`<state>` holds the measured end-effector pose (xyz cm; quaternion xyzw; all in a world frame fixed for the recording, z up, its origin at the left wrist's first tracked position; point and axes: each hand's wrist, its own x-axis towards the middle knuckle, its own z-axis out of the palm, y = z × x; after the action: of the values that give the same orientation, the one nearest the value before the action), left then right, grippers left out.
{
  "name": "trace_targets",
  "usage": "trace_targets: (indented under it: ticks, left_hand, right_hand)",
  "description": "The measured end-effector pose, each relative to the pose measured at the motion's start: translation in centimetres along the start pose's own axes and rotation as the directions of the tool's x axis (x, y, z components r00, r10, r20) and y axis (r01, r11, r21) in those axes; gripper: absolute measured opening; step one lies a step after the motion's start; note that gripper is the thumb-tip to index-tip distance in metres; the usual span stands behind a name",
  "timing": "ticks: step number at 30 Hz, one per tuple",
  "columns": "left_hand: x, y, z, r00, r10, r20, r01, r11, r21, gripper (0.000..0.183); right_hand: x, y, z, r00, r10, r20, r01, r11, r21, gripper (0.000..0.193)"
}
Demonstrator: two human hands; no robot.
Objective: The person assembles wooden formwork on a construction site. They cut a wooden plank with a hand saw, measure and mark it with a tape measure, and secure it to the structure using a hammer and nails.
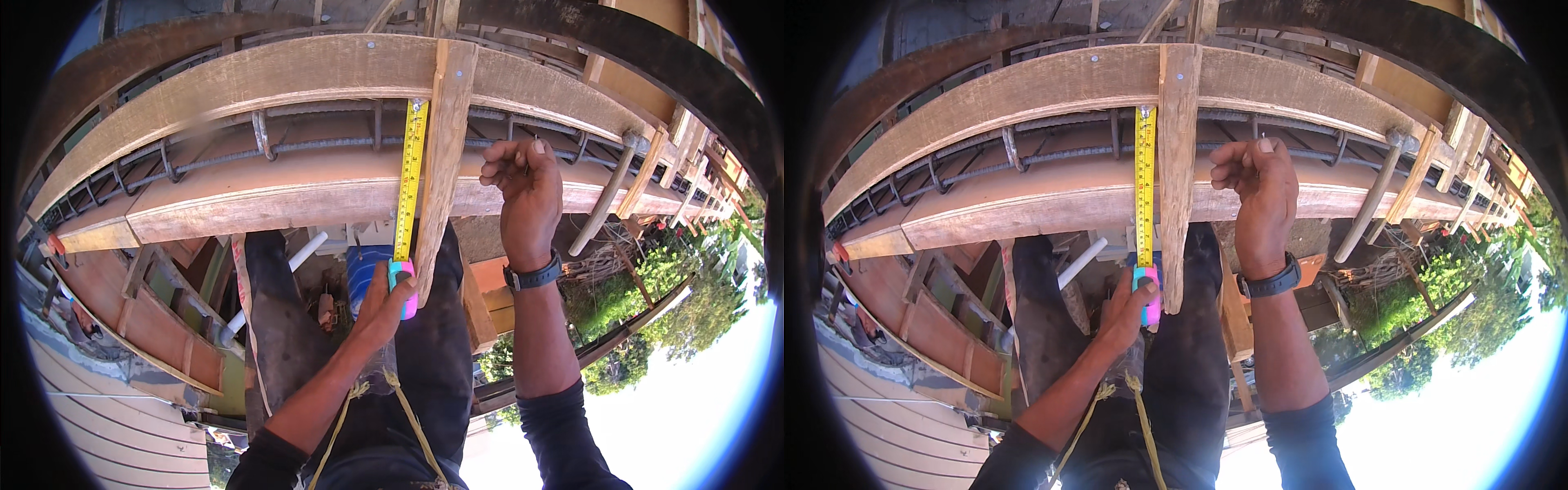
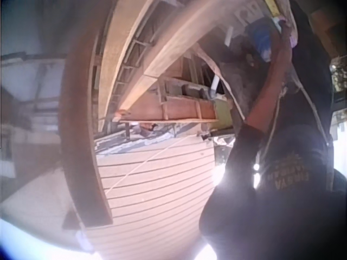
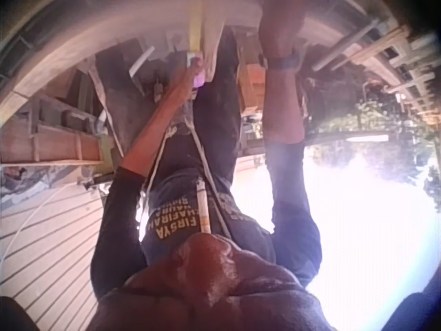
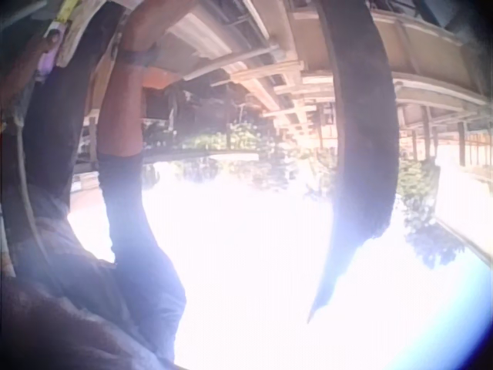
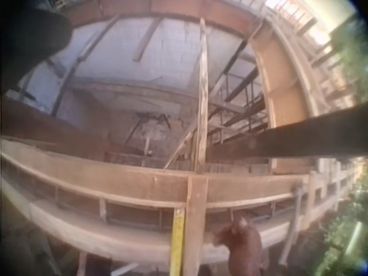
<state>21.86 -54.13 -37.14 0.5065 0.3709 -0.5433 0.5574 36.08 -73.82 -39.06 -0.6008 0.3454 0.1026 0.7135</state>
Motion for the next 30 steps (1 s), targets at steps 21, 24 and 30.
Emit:
trace_targets:
  ticks: [21, 24, 30]
  left_hand:
    - [2.4, -1.9, -0.5, 0.987, 0.149, 0.058, -0.153, 0.986, 0.069, 0.044]
    - [2.6, -1.6, -0.5, 0.984, 0.169, 0.057, -0.173, 0.983, 0.062, 0.043]
    - [2.2, -0.8, -1.0, 0.986, 0.136, 0.098, -0.142, 0.988, 0.06, 0.043]
  right_hand:
    - [-5.0, 2.9, 1.0, 0.997, -0.01, -0.074, -0.002, 0.987, -0.16, 0.028]
    - [-5.2, 3.1, 0.8, 0.996, 0.016, -0.087, -0.033, 0.979, -0.199, 0.026]
    - [-5.2, 3.2, 0.6, 0.996, 0.011, -0.092, -0.03, 0.979, -0.201, 0.023]
